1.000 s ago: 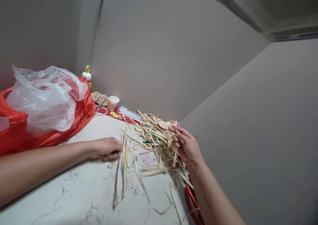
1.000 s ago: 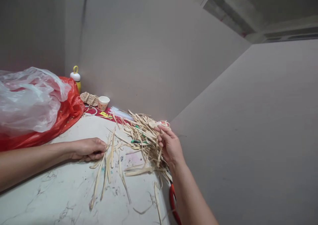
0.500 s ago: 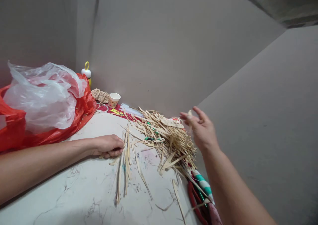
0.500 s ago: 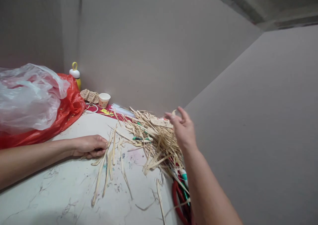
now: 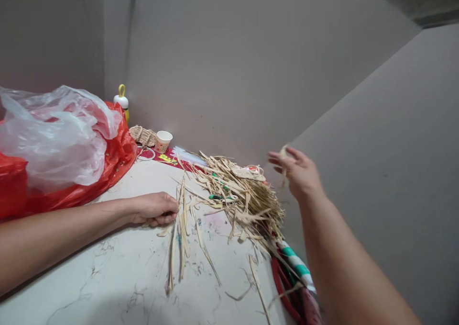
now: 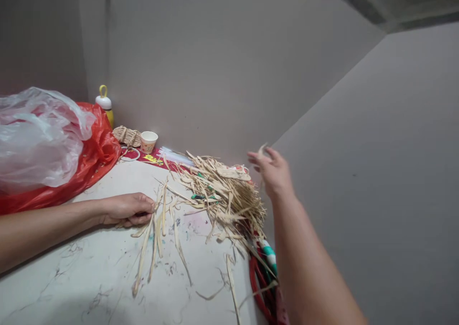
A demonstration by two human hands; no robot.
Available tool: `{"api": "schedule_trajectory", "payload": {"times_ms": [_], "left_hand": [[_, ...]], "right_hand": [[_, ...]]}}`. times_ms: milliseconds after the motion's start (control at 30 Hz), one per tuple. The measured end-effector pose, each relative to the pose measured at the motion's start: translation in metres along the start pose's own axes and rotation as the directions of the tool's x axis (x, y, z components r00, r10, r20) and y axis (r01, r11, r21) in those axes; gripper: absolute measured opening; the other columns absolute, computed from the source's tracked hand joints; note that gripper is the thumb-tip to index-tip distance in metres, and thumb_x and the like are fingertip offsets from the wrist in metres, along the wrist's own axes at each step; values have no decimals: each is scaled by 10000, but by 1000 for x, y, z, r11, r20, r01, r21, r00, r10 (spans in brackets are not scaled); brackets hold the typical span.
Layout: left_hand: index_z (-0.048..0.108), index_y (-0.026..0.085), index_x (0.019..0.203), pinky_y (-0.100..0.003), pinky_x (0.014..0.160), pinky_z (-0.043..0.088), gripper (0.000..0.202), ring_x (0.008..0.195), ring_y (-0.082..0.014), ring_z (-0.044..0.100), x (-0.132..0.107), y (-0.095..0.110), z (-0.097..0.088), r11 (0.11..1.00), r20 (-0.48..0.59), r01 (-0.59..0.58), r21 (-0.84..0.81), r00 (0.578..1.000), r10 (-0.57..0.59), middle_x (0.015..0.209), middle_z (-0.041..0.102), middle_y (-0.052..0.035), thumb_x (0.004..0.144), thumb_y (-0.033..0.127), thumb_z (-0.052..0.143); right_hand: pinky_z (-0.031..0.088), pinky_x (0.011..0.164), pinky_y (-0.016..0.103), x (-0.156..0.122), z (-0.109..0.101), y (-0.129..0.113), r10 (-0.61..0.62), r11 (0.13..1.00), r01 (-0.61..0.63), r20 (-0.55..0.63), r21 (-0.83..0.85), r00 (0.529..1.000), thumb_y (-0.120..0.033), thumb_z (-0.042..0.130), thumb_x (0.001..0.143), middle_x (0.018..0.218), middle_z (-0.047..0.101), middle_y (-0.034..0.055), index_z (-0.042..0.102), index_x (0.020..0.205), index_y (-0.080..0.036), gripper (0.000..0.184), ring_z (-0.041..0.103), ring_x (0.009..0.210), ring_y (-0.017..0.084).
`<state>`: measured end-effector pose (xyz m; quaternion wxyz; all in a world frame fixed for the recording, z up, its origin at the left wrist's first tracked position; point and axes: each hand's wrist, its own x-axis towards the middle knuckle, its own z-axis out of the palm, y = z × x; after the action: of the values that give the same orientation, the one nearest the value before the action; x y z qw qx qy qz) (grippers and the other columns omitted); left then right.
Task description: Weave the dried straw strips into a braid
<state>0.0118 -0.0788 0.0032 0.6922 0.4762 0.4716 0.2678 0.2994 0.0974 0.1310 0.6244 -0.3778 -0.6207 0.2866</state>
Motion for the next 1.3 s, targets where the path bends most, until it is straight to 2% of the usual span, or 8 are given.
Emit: {"api": "schedule_trajectory", "payload": {"times_ms": [133,400,567,700,833,900,1100,1300], "left_hand": [[429,188,570,-196,310,145,251,318,-43,216,1,-1,-1,1000,5,9,7,1000,-9,390,353,70,705,376,525],[425,188,565,-196,313,155,279,320,-42,219,1,-2,-1,1000,0,1,-1,1000,-1,392,351,72,707,398,542],[464,173,575,-197,315,117,267,312,-34,200,3,-3,-2,998,-13,57,-31,998,-58,401,407,62,697,392,556],[471,161,602,-190,327,83,257,312,-18,194,2,-1,0,993,-58,84,-82,994,-89,503,584,-6,674,382,582],[445,172,616,-189,324,77,228,299,-16,170,1,-1,2,987,-52,71,-142,996,-79,563,642,-42,700,350,559],[468,169,620,-189,317,86,239,288,-21,173,2,-3,1,988,-51,48,-147,997,-56,495,589,-3,713,368,561],[478,181,685,-181,311,93,175,287,-28,190,5,-10,-6,987,31,24,-158,999,-20,576,638,-30,714,337,552],[512,185,664,-174,306,102,170,276,-42,190,3,-11,-6,994,56,24,-111,998,-18,355,355,90,669,333,595]], "right_hand": [[499,720,360,-3,-5,-5,100,959,-115,68,260,993,-263,712,666,869,664,7,650,815,-234,165,622,797,165],[514,580,241,-21,14,0,381,861,-390,96,326,920,-145,706,638,773,662,-15,638,775,-188,159,569,572,76],[304,333,90,-50,39,-8,402,741,-498,296,450,866,-159,718,654,536,488,-79,611,788,-164,172,372,394,15],[207,281,97,-93,79,-21,445,601,-664,503,445,741,-253,694,724,453,249,-117,561,782,-174,165,237,345,33],[175,287,108,-140,127,-31,487,437,-828,682,352,546,-349,625,786,465,219,-108,538,717,-169,212,174,353,40],[153,291,112,-156,146,-31,477,381,-857,719,349,505,-370,610,790,451,208,-109,533,688,-170,238,141,358,42],[136,309,124,-162,176,-10,444,450,-734,586,508,678,-391,613,773,413,237,-111,518,646,-173,270,123,355,40],[139,312,133,-139,161,6,441,539,-639,462,549,769,-437,627,754,412,252,-110,507,631,-176,313,133,349,38]]}}
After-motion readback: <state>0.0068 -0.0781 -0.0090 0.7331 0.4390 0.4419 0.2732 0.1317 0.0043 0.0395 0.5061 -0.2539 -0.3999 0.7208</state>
